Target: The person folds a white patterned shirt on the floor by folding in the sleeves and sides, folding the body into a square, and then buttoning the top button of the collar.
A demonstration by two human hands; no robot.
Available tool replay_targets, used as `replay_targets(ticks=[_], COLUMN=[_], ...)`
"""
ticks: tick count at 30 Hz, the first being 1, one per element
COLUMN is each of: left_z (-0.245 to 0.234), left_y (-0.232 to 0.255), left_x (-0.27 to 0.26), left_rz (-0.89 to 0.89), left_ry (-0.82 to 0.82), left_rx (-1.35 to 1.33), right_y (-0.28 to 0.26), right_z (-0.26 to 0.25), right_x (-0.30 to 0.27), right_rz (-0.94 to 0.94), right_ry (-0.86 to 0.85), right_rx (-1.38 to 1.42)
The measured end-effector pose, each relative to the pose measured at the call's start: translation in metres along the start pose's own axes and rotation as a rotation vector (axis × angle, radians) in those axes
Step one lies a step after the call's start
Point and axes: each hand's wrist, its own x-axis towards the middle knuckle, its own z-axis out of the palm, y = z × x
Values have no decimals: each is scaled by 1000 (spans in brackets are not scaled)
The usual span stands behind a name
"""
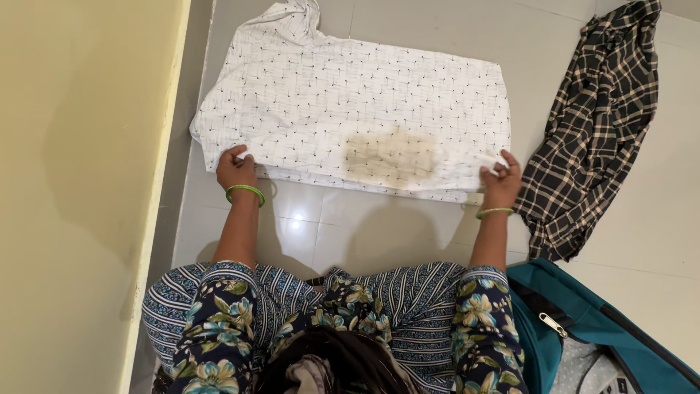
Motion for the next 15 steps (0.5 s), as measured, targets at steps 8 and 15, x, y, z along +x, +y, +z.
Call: replay_targets(ticks=[8, 15], left_z=[-1, 1], left_y=[3, 4], left_x=[-3, -12], left_rz=[-10, -17], left_ry=[0, 12], left_rx=[89, 190], right_y=[32, 50], right_z=[-7, -8], right_x=[13, 16], right_rz=[-92, -84], right_ry=[-2, 62], right_rx=[-57, -114])
